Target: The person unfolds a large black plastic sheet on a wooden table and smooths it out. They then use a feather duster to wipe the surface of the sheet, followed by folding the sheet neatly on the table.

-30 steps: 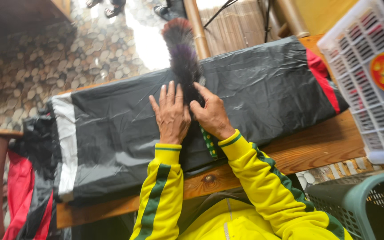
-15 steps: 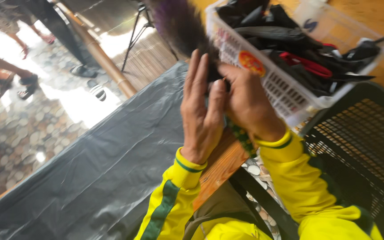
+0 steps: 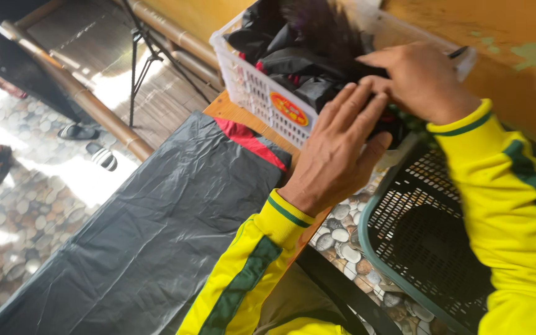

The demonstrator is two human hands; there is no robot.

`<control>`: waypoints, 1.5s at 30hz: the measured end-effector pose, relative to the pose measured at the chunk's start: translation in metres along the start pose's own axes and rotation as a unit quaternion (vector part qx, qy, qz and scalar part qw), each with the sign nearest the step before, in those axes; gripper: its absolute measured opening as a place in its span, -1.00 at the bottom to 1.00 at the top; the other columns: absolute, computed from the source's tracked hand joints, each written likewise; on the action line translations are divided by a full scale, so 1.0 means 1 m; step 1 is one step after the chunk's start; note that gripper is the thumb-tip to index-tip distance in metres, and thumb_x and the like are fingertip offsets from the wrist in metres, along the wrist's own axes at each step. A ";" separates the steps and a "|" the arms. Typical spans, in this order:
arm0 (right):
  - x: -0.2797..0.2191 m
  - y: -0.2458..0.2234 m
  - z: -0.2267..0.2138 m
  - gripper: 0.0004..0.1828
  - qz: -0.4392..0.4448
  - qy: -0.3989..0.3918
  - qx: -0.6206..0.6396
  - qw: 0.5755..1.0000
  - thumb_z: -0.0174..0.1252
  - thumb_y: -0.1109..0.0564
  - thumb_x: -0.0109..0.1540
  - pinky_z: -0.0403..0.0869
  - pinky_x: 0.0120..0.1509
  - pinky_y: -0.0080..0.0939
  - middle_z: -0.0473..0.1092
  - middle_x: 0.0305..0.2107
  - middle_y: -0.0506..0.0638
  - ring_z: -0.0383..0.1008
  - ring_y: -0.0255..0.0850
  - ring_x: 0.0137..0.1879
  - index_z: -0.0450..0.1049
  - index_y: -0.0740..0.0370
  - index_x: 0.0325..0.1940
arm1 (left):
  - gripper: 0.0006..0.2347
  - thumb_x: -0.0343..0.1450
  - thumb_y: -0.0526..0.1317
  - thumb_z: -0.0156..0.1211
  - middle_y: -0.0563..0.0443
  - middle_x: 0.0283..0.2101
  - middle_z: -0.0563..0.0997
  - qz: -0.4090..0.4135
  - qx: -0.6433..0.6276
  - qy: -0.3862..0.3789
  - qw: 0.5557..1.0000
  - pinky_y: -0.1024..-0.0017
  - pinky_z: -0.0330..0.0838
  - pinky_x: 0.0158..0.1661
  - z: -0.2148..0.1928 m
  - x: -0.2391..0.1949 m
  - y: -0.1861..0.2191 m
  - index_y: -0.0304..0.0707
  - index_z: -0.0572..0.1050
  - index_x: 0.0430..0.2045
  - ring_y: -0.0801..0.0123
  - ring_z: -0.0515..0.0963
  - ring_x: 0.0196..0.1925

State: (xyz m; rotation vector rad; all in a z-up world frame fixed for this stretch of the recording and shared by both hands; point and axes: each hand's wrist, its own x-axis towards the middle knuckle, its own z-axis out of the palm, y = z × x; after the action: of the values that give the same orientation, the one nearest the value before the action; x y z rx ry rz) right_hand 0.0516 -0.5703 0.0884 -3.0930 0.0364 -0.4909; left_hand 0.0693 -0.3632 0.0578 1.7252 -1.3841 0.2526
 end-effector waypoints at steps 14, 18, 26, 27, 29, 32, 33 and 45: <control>-0.019 -0.158 -0.046 -0.56 -0.165 0.114 0.067 0.977 0.13 0.58 0.30 0.18 0.44 0.21 0.25 0.14 0.68 0.25 0.49 0.23 0.27 0.88 0.26 | -0.59 0.51 -0.06 0.06 -0.13 0.34 0.30 -0.003 0.131 -0.076 0.988 0.10 0.11 0.47 -0.121 -0.129 0.001 -0.12 0.21 0.23 0.07 0.21 0.47; -0.035 -0.268 -0.017 -0.77 -0.390 0.131 -0.056 0.910 0.02 0.20 0.31 0.35 0.08 -0.06 0.45 -0.18 0.06 0.43 -0.05 -0.10 0.52 0.11 0.01 | -0.71 0.45 -0.22 -0.02 -0.11 0.17 0.38 -0.084 0.154 -0.109 0.978 0.06 0.12 0.30 -0.178 -0.213 0.013 -0.18 0.29 0.06 0.02 0.27 0.33; -0.064 -0.345 0.073 -0.79 -0.539 0.036 0.051 0.840 -0.08 0.20 0.25 0.34 0.13 -0.06 0.34 -0.16 0.00 0.37 -0.12 -0.06 0.35 0.13 -0.03 | -0.51 0.16 -0.23 0.21 -0.17 0.17 0.34 -0.260 0.262 -0.177 0.912 0.00 0.10 0.19 -0.222 -0.366 0.068 -0.21 0.34 0.02 -0.02 0.26 0.26; -0.063 -0.351 0.073 -0.81 -0.542 0.048 0.056 0.837 -0.07 0.22 0.25 0.36 0.09 -0.08 0.35 -0.20 -0.01 0.38 -0.12 -0.11 0.36 0.15 -0.06 | -0.51 0.17 -0.20 0.23 -0.17 0.18 0.35 -0.266 0.281 -0.162 0.908 0.03 0.16 0.17 -0.223 -0.377 0.071 -0.22 0.35 0.02 0.00 0.29 0.25; -0.062 -0.362 0.074 -0.83 -0.552 0.058 0.062 0.830 -0.06 0.24 0.26 0.38 0.05 -0.10 0.35 -0.23 -0.01 0.39 -0.13 -0.16 0.36 0.16 -0.08 | -0.51 0.19 -0.18 0.26 -0.17 0.18 0.35 -0.277 0.302 -0.141 0.901 0.07 0.21 0.14 -0.223 -0.388 0.077 -0.23 0.35 0.02 0.03 0.33 0.23; -0.064 -0.368 0.085 -0.84 -0.561 0.071 0.072 0.822 -0.10 0.29 0.19 0.40 -0.07 -0.12 0.36 -0.32 0.03 0.39 -0.11 -0.25 0.40 0.23 -0.22 | -0.52 0.19 -0.15 0.28 -0.12 0.12 0.41 -0.269 0.335 -0.107 0.897 0.12 0.28 0.08 -0.218 -0.387 0.078 -0.25 0.37 -0.02 0.09 0.40 0.16; -0.067 -0.367 0.096 -0.77 -0.557 0.078 0.090 0.822 -0.06 0.20 0.14 0.40 -0.03 -0.06 0.35 -0.31 0.09 0.41 -0.05 -0.20 0.41 0.24 -0.16 | -0.50 0.17 -0.11 0.29 -0.13 0.05 0.44 -0.263 0.357 -0.080 0.893 0.14 0.30 0.06 -0.213 -0.387 0.075 -0.25 0.39 -0.01 0.09 0.42 0.13; -0.068 -0.350 0.098 -0.50 -0.547 0.012 0.066 0.834 0.02 0.13 0.03 0.37 0.04 -0.06 0.37 -0.07 0.15 0.41 0.01 0.01 0.38 0.22 0.07 | -0.65 0.27 -0.35 0.05 -0.24 -0.02 0.50 -0.279 0.471 -0.085 0.832 0.34 0.41 -0.17 -0.191 -0.387 0.074 -0.37 0.40 -0.03 0.08 0.49 0.04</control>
State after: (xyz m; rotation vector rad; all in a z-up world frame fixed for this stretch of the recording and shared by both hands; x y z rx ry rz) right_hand 0.0248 -0.2178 -0.0217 -2.6291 -1.7183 -0.4627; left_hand -0.0658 0.0422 -0.0377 2.9490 -0.8052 0.5116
